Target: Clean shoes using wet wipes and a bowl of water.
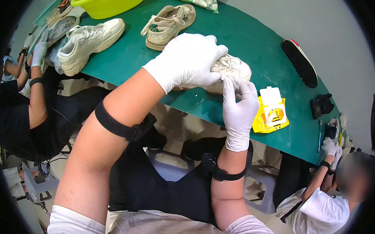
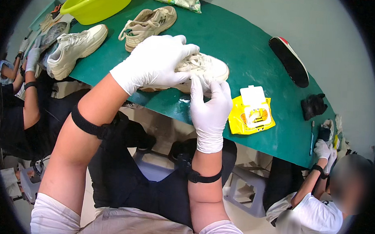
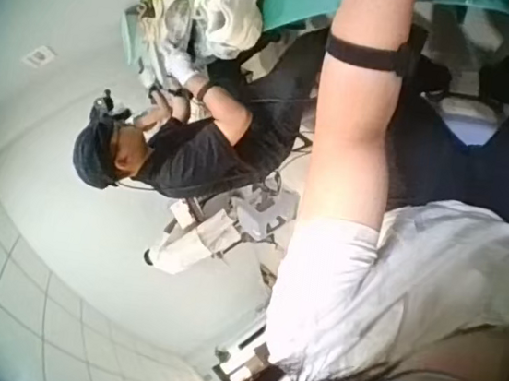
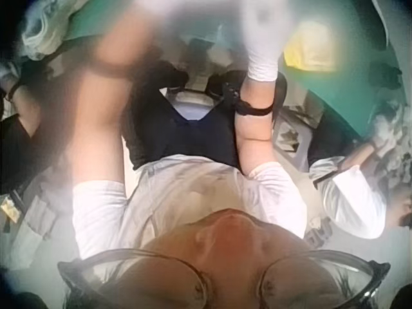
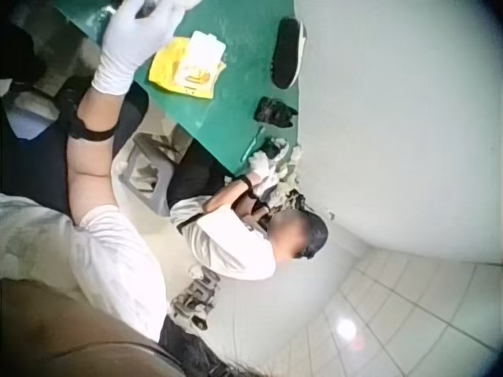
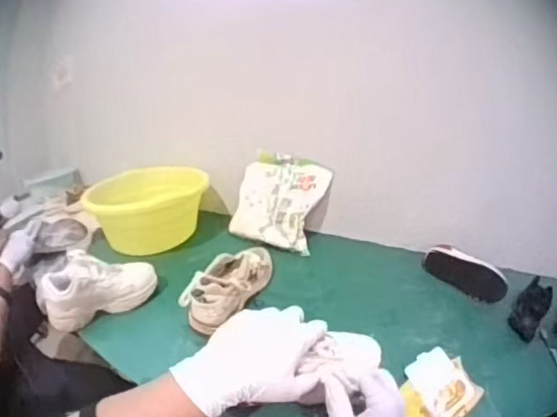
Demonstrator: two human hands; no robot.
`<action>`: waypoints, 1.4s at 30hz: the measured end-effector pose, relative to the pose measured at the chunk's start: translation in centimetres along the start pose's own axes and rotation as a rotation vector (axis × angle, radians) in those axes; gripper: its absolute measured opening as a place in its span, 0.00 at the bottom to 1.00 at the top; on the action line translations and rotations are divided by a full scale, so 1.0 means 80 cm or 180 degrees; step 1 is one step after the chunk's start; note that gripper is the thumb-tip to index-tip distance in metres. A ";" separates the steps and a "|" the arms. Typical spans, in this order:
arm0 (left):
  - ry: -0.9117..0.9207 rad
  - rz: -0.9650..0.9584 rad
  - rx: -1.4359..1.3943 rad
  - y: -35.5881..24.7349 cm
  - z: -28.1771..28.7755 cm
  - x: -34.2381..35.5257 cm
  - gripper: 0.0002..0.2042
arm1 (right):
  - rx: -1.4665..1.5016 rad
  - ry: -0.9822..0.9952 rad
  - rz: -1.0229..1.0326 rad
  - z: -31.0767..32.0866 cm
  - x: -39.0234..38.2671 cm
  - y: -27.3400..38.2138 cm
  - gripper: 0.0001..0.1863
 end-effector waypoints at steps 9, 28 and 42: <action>-0.0353 -0.0090 0.0051 -0.004 0.003 0.001 0.29 | 0.0054 -0.0092 0.0743 -0.024 -0.017 0.016 0.03; -0.0226 0.0009 -0.0062 0.000 0.003 -0.003 0.28 | -0.0110 -0.0268 0.0877 -0.036 -0.031 0.032 0.05; -0.0293 0.0007 -0.0082 0.000 0.005 -0.008 0.28 | -0.0021 -0.0231 0.0392 -0.025 -0.027 0.011 0.03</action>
Point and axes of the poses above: each hand's wrist, its own x-axis towards the middle knuckle, its own z-axis out of the back of the hand, y = z × x, the point moved 10 cm from there along x, towards the middle knuckle, and after that the axes turned 8 degrees about x, right-handed, at the moved point
